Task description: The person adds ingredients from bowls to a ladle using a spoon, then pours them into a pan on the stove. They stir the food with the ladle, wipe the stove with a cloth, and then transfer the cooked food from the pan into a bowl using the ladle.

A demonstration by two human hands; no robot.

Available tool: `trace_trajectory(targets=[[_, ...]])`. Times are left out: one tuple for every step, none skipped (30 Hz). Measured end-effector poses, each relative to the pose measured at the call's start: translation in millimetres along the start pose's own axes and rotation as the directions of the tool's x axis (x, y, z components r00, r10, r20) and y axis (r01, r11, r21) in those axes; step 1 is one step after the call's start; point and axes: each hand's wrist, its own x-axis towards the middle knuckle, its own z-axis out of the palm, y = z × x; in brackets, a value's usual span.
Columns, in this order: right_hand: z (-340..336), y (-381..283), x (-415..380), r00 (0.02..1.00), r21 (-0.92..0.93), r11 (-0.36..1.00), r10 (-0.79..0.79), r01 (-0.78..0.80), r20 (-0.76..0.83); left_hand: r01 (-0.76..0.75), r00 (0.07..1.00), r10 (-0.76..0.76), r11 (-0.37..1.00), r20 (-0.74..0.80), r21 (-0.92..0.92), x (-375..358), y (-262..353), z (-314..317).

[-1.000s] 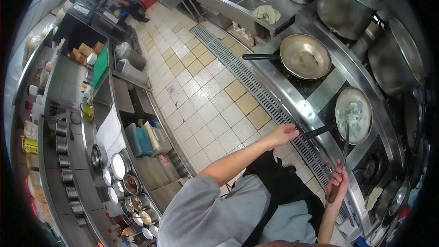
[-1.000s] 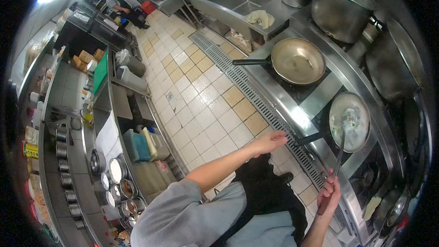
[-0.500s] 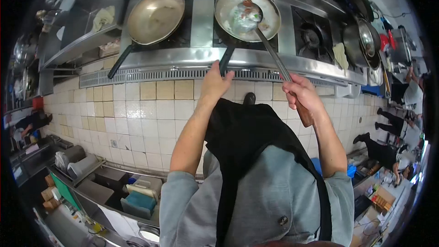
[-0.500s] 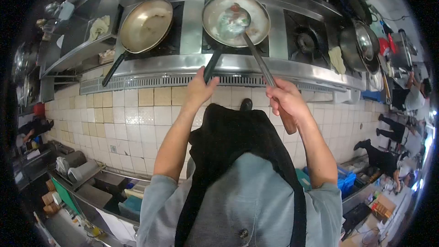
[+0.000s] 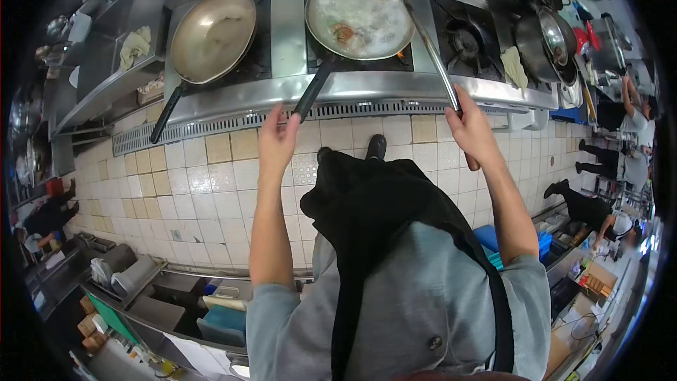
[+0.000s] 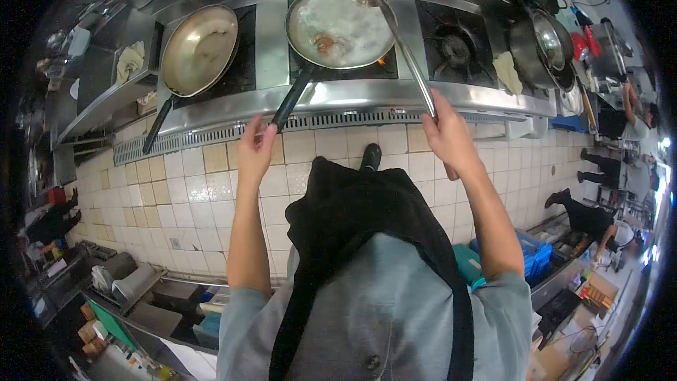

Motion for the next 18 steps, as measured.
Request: trace_trajectory(targets=[[5.2, 3.1, 2.7, 1.0, 0.003, 1.0, 0.0, 0.0, 0.0, 0.064, 0.998, -0.066, 0.99, -0.008, -0.126, -12.8, -16.0, -5.2], [10.8, 6.1, 5.1, 0.999, -0.01, 0.999, 0.038, -0.038, 0.027, 0.054, 0.996, -0.062, 0.993, -0.071, -0.109, -28.1, -31.8, -10.8], [16.3, 9.1, 7.4, 0.996, -0.024, 0.997, 0.076, -0.075, 0.054, 0.046, 0.989, -0.058, 0.995, -0.135, -0.092, -45.4, -47.4, -15.6], [21.2, 10.9, 7.8, 0.996, -0.021, 0.997, 0.073, -0.072, 0.054, 0.154, 0.968, -0.189, 0.967, -0.165, -0.203, -64.3, -58.4, -21.4], [25.6, 12.1, 6.2, 0.986, -0.007, 0.996, 0.091, -0.091, 0.138, 0.252, 0.931, -0.317, 0.916, -0.179, -0.314, -83.7, -68.9, -27.4], [28.0, 11.5, 4.1, 0.969, 0.005, 0.994, 0.108, -0.112, 0.221, 0.299, 0.904, -0.369, 0.907, -0.215, -0.296, -102.0, -82.2, -32.9], [28.6, 6.2, 2.2, 0.97, 0.008, 0.994, 0.107, -0.112, 0.22, 0.348, 0.873, -0.418, 0.895, -0.253, -0.28, -120.8, -99.0, -38.1], [27.7, -3.8, 0.7, 0.944, 0.148, 0.971, 0.137, -0.188, 0.3, 0.403, 0.841, -0.472, 0.873, -0.265, -0.275, -141.6, -124.5, -42.0], [25.1, -15.6, 0.8, 0.912, 0.277, 0.922, 0.155, -0.272, 0.38, 0.457, 0.807, -0.523, 0.848, -0.275, -0.27, -162.0, -151.2, -44.3], [17.3, -34.4, 4.7, 0.848, 0.348, 0.841, 0.218, -0.414, 0.483, 0.543, 0.761, -0.598, 0.799, -0.25, -0.258, -181.9, -170.4, -47.1], [18.3, -36.1, 8.7, 0.849, 0.35, 0.84, 0.219, -0.415, 0.482, 0.624, 0.707, -0.669, 0.743, -0.229, -0.244, -202.6, -188.2, -48.9], [20.2, -37.1, 14.4, 0.814, 0.458, 0.74, 0.208, -0.493, 0.542, 0.676, 0.665, -0.72, 0.693, -0.198, -0.249, -225.8, -212.0, -48.0], [22.4, -39.0, 18.7, 0.78, 0.547, 0.619, 0.182, -0.564, 0.599, 0.724, 0.62, -0.766, 0.642, -0.169, -0.252, -245.2, -229.1, -50.6], [23.7, -42.4, 20.8, 0.757, 0.6, 0.501, 0.198, -0.624, 0.622, 0.722, 0.621, -0.764, 0.645, -0.176, -0.251, -260.7, -232.5, -53.9], [22.1, -46.0, 20.8, 0.759, 0.603, 0.501, 0.191, -0.621, 0.623, 0.787, 0.545, -0.822, 0.569, -0.163, -0.238, -273.1, -230.8, -52.2], [18.7, -49.4, 19.3, 0.747, 0.65, 0.394, 0.171, -0.65, 0.643, 0.844, 0.463, -0.873, 0.487, -0.15, -0.227, -280.9, -231.0, -50.1], [16.3, -50.9, 18.8, 0.734, 0.683, 0.283, 0.15, -0.673, 0.662, 0.842, 0.463, -0.873, 0.487, -0.153, -0.231, -284.4, -229.3, -49.9], [14.4, -47.0, 18.8, 0.729, 0.687, 0.259, 0.125, -0.679, 0.673, 0.843, 0.453, -0.879, 0.477, -0.148, -0.25, -289.2, -227.5, -48.9]])
